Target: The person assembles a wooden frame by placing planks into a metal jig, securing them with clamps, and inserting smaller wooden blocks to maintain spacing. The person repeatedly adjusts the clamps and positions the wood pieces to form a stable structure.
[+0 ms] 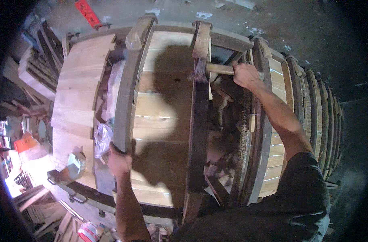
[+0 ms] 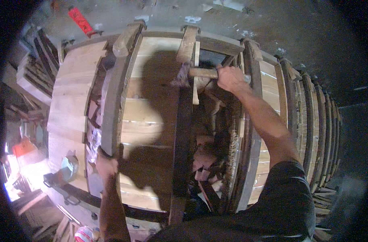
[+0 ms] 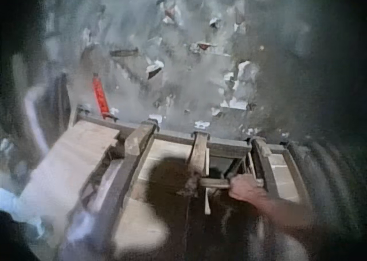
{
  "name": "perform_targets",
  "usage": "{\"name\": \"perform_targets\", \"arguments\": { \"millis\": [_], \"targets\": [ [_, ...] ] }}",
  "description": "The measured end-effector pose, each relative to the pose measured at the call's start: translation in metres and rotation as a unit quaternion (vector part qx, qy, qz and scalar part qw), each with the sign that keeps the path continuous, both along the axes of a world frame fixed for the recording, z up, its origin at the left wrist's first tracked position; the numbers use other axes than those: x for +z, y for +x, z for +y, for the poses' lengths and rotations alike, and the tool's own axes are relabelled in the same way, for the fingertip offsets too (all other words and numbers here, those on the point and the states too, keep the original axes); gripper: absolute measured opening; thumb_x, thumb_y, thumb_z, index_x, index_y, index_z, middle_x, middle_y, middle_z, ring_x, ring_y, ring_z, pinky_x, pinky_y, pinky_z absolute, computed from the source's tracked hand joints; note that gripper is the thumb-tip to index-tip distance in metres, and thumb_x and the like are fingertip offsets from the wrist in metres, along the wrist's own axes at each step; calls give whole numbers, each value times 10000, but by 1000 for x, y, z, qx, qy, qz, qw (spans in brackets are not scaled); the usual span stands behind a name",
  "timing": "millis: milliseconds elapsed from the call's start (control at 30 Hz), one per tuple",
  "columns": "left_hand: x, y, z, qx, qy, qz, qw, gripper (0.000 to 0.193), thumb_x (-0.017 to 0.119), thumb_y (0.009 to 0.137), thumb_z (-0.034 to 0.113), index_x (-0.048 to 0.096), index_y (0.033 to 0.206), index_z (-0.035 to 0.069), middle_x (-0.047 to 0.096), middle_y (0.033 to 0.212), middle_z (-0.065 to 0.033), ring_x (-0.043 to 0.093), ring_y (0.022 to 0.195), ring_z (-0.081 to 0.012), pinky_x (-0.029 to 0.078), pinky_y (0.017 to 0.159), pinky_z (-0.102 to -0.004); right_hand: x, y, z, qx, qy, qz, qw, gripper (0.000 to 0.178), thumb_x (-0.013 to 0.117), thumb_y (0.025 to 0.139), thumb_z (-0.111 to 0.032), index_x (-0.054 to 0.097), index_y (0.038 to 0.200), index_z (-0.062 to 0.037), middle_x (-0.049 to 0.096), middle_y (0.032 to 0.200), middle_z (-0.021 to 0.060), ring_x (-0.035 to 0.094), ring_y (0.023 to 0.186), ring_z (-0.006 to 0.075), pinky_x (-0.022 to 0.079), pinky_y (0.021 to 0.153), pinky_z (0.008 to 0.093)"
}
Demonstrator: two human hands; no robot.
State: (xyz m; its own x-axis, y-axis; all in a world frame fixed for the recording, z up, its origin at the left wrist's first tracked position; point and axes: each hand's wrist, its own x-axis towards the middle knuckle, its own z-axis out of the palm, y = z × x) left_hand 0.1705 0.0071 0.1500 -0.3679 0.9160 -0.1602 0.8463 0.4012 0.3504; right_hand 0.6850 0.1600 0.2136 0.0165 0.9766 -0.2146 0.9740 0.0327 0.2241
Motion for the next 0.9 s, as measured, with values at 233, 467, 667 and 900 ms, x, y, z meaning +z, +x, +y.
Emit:
{"name": "perform_targets", "arguments": {
  "millis": [233,467,667,900],
  "targets": [
    [-28,-29,-4,-24,-52,40,998,944,733,760,683,509,1398,24,635,1269,-272,622,1142,-474,511,951,-519,19,-186,-10,241,68,355,901,355,563,910,-186,614,1248,-89,695,965,170,697,890,338,575,785,465],
    [-5,-18,-4,-5,-39,13,999,978,721,765,678,473,1438,12,634,1273,-271,638,1129,-457,522,936,-521,45,-173,22,204,-49,150,966,404,628,880,-209,626,1250,-47,716,1039,171,706,945,340,573,848,466],
    [-3,-8,3,-1,-61,-4,998,920,724,760,685,489,1401,68,655,1237,-239,643,1094,-463,521,902,-538,20,-81,-20,43,-87,-25,995,404,686,810,-201,645,1179,-43,736,1009,206,732,937,336,600,784,455],
    [-3,-13,-1,7,-46,5,999,892,722,772,685,518,1364,49,646,1242,-238,643,1090,-465,517,912,-536,35,-185,-93,517,200,202,808,179,656,783,-184,653,937,-93,581,703,59,623,668,268,543,601,389]
  ]
}}
